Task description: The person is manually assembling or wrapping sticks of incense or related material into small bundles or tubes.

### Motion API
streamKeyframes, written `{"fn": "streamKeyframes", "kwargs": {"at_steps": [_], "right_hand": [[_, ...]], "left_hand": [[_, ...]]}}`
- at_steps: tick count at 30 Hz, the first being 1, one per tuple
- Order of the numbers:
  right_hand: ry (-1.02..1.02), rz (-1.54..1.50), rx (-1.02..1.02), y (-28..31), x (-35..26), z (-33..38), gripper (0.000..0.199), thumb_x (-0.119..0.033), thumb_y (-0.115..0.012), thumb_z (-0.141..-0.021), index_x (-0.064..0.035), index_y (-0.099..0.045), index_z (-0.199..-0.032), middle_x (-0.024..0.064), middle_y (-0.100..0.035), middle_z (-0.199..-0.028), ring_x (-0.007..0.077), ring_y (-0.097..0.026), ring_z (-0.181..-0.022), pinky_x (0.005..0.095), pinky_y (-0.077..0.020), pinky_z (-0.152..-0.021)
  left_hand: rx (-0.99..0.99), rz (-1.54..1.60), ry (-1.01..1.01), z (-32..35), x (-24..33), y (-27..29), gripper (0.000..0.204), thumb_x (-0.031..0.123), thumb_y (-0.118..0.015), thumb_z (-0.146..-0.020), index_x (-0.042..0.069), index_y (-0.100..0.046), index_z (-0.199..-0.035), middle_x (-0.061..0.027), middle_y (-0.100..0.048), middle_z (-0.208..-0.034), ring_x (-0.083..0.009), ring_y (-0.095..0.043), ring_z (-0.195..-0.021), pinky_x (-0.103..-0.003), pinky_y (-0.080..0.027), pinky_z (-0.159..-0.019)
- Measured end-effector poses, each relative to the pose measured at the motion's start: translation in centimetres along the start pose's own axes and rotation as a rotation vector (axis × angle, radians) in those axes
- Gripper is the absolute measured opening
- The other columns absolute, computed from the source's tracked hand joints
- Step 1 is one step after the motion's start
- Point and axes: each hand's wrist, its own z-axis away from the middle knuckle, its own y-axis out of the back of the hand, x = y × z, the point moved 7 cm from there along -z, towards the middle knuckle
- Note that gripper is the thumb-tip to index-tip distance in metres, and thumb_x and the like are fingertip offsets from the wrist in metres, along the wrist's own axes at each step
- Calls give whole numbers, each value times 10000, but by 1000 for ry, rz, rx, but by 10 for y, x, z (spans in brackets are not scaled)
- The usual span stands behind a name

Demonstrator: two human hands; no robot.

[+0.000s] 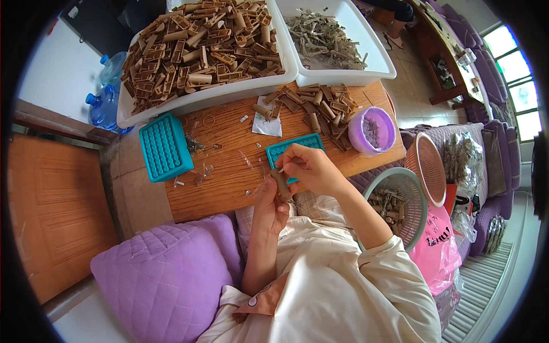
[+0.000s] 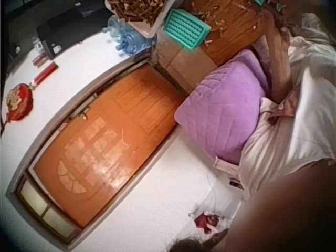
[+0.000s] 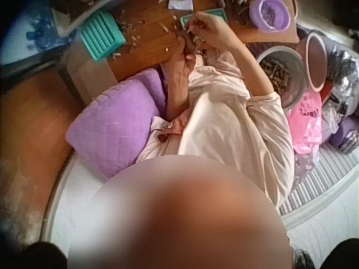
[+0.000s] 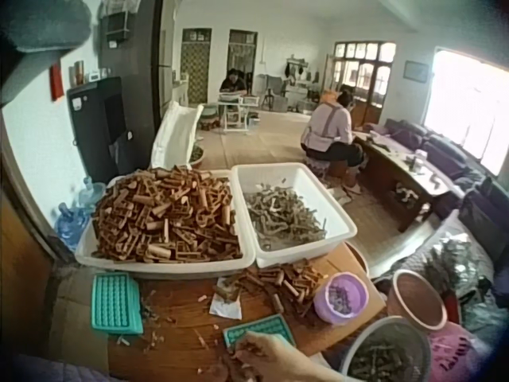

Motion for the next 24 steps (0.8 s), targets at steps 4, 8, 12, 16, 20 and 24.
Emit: {"fn": "streamKeyframes", "kwargs": {"at_steps": [4, 8, 12, 16, 20, 24], "right_hand": [[-17, -25, 8, 1, 2, 1, 68, -33, -485, -815, 20, -495, -858, 77, -556, -893, 107, -538, -769, 265, -537, -599], [172, 296, 29, 0, -4, -2, 47, -13, -509, -791, 31, -504, -806, 95, -587, -858, 139, -564, -732, 263, -522, -599], [285, 259, 102, 0, 6, 4, 70, -33, -541, -772, 12, -532, -825, 93, -606, -803, 152, -580, -708, 288, -466, -653], [115, 250, 84, 3, 24, 4, 62, -53, -543, -779, -4, -537, -817, 84, -618, -826, 145, -581, -716, 275, -458, -627], [159, 128, -26, 12, 37, 11, 85, -68, -544, -786, -19, -546, -855, 70, -594, -851, 148, -565, -780, 281, -454, -673], [201, -221, -123, 24, 30, 28, 166, -108, -561, -799, -35, -558, -947, 73, -571, -887, 168, -535, -862, 287, -424, -768]], "left_hand": [[-33, -70, -28, 2, 2, -7, 352, 295, -508, -844, 50, -447, -1089, -71, -569, -1003, -149, -622, -778, -106, -433, -357], [-37, -166, -65, 2, 3, -1, 338, 293, -506, -847, 53, -449, -1078, -57, -582, -955, -137, -626, -739, -108, -401, -335], [42, -265, -78, 0, 5, 1, 317, 279, -508, -851, 39, -450, -1050, -57, -589, -856, -83, -598, -640, -111, -358, -315], [47, -293, -67, 0, -2, 6, 273, 272, -491, -861, 41, -453, -1001, -39, -571, -798, -72, -584, -624, -114, -337, -308], [25, -379, 19, -1, -12, 3, 286, 275, -484, -866, 38, -448, -1020, -28, -557, -769, -75, -580, -611, -118, -336, -316], [-222, -401, 197, -3, -34, -12, 343, 273, -477, -871, 28, -443, -1109, -18, -545, -756, -79, -579, -607, -119, -339, -337]]}}
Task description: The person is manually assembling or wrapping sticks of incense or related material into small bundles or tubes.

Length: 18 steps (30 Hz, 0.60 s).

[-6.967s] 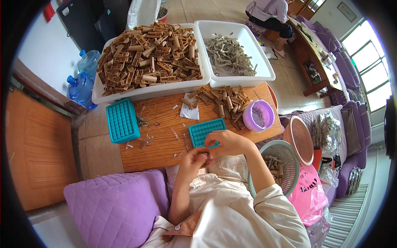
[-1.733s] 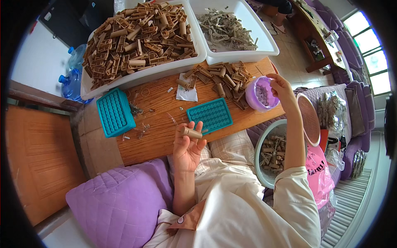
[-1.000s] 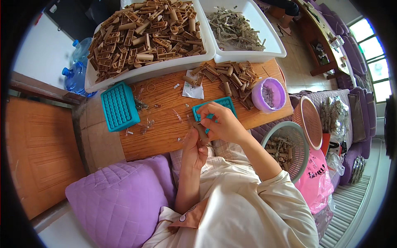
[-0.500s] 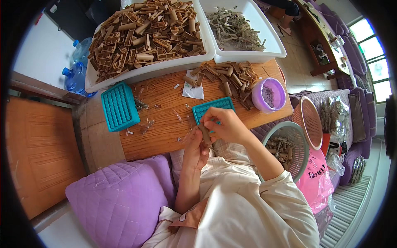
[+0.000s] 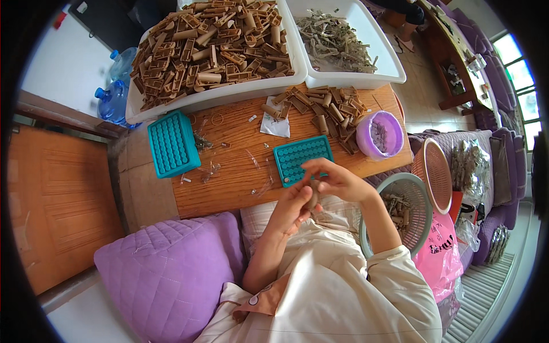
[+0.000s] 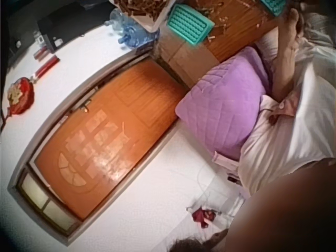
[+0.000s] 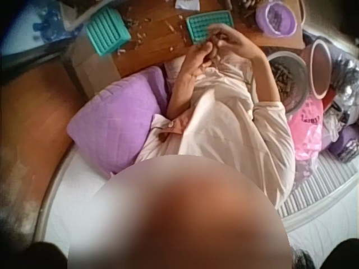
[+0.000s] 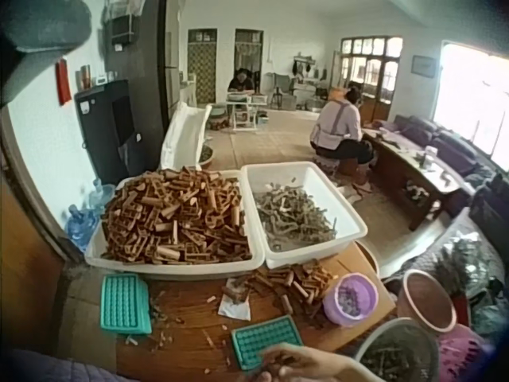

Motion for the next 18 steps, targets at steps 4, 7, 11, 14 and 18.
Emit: {"fn": "streamKeyframes", "kwargs": {"at_steps": [4, 7, 11, 14, 18], "right_hand": [[73, 324, -149, 17, -5, 26, 239, -85, -578, -785, -23, -532, -1012, 53, -572, -887, 161, -544, -857, 298, -419, -787], [-107, 299, 338, 74, -15, 78, 203, -17, -573, -747, -1, -532, -945, 61, -579, -860, 145, -562, -793, 264, -441, -709], [-272, 617, 845, 149, -29, 175, 142, -10, -554, -717, 15, -530, -855, 92, -571, -760, 136, -577, -747, 243, -451, -650], [-678, 1194, 671, 181, 8, 227, 190, -82, -560, -725, 19, -533, -883, 142, -583, -801, 219, -591, -763, 305, -459, -663], [-813, 1135, 443, 164, 23, 211, 288, -169, -577, -716, 11, -541, -938, 182, -584, -907, 349, -555, -833, 405, -430, -715]], "left_hand": [[38, -229, 53, 0, -8, -19, 457, 347, -526, -827, 16, -461, -1136, -40, -587, -849, -87, -585, -669, -123, -344, -353], [274, -568, -347, -7, 24, -16, 255, 197, -561, -825, 22, -544, -1010, -47, -595, -892, -95, -565, -772, -172, -446, -539], [723, -1136, -1090, 0, 139, -24, 166, 103, -562, -815, 16, -567, -957, -46, -594, -878, -84, -517, -726, -203, -425, -612], [924, -1765, -1268, -18, 208, -51, 174, 113, -565, -783, 67, -602, -947, -67, -607, -914, -226, -546, -822, -311, -413, -718], [1066, -2173, -1083, -50, 246, -33, 153, 148, -606, -737, 132, -623, -888, -31, -556, -1012, -255, -492, -891, -349, -441, -758]]}}
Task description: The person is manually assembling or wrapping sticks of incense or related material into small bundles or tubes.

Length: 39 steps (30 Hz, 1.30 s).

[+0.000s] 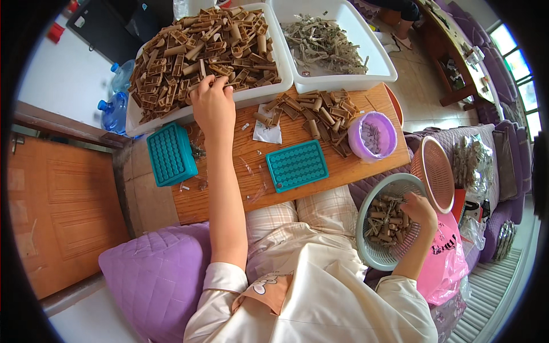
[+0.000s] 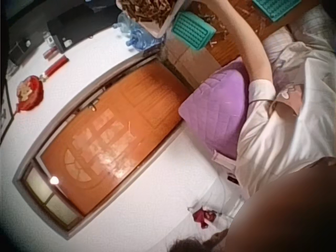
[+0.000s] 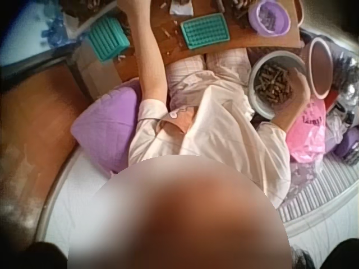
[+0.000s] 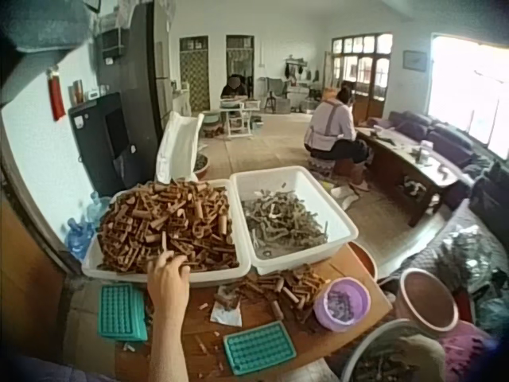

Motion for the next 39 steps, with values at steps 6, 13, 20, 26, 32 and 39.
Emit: {"fn": "streamKeyframes", "kwargs": {"at_steps": [6, 13, 20, 26, 32, 39], "right_hand": [[464, -289, 290, 70, -122, -21, 208, -86, -567, -741, -6, -562, -934, 148, -597, -831, 268, -584, -760, 338, -444, -698], [636, -557, 576, 161, -198, -131, 143, -106, -566, -763, -26, -608, -874, 65, -619, -717, 144, -586, -667, 276, -450, -613], [662, -503, 492, 159, -284, -258, 230, -218, -556, -763, -59, -610, -920, 121, -628, -775, 239, -601, -736, 324, -459, -695], [651, -299, 731, 137, -345, -311, 271, -131, -515, -750, -89, -580, -1010, 167, -571, -963, 316, -544, -904, 378, -448, -781], [653, -127, 609, 126, -369, -333, 244, -134, -507, -742, -88, -590, -967, 178, -563, -963, 304, -480, -1003, 383, -402, -845], [714, -1518, 90, 193, -331, -275, 287, -150, -394, -882, -69, -467, -1148, 19, -573, -954, 163, -515, -1002, 328, -359, -884]], "left_hand": [[-230, -31, 66, -12, 14, -13, 93, 165, -617, -729, 107, -643, -797, -45, -543, -929, -262, -497, -877, -352, -478, -712], [-405, -134, -18, -28, 9, -32, 126, 176, -600, -750, 56, -637, -744, -78, -524, -884, -276, -497, -870, -366, -484, -693], [6, -141, -172, -21, 20, -11, 128, 189, -519, -818, 61, -515, -823, -78, -548, -813, -259, -532, -766, -356, -460, -590], [-34, 202, 27, -27, 18, 0, 124, 204, -500, -841, 84, -468, -851, -54, -571, -711, -242, -565, -644, -349, -444, -514], [15, 540, 165, -28, 3, -3, 109, 63, -616, -750, 26, -546, -825, -76, -566, -755, -173, -550, -612, -277, -436, -527], [-31, 1078, 483, -6, 5, -12, 92, -37, -552, -699, 11, -492, -751, -22, -492, -736, -120, -556, -738, -236, -416, -662]]}}
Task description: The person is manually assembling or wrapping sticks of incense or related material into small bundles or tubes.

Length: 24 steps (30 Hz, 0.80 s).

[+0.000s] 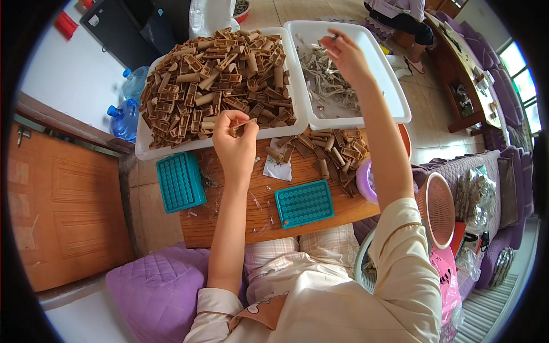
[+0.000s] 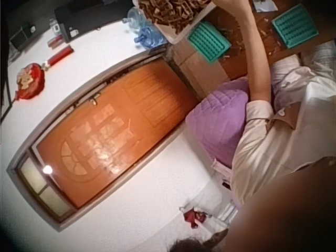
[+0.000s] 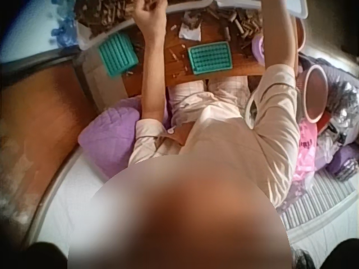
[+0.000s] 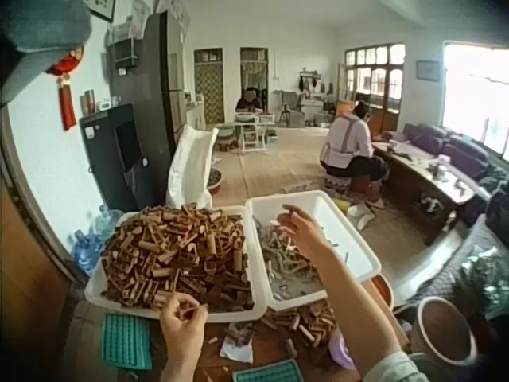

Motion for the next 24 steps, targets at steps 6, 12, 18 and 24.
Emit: {"fn": "streamKeyframes", "kwargs": {"at_steps": [6, 12, 18, 24], "right_hand": [[173, -289, -340, -8, -72, 59, 347, -136, -339, -916, -67, -340, -1256, 36, -509, -873, 159, -531, -899, 284, -419, -814], [128, 340, -310, -38, -82, 159, 220, -83, -524, -834, -14, -469, -1036, 48, -560, -867, 104, -540, -824, 239, -440, -753], [55, 525, -535, -86, -43, 260, 122, -50, -626, -728, -6, -608, -840, 74, -611, -744, 129, -582, -659, 250, -454, -591], [224, 602, -497, -101, -34, 302, 201, -31, -620, -713, -20, -594, -911, 85, -601, -725, 177, -594, -624, 262, -470, -569]], "left_hand": [[-127, 348, 164, 38, 4, -20, 175, -52, -452, -729, 44, -455, -876, -17, -441, -743, -110, -548, -690, -231, -405, -645], [-355, 492, 263, 85, 24, -27, 152, 89, -478, -832, 41, -490, -976, 9, -425, -756, -33, -375, -518, -178, -316, -477], [-381, 129, -1, 132, 58, -5, 337, 180, -675, -728, 35, -563, -1010, -11, -557, -850, -15, -324, -489, -165, -249, -429], [-201, 60, -2, 169, 47, 24, 197, 93, -692, -696, 28, -599, -857, -12, -561, -760, -32, -352, -513, -173, -296, -466]]}}
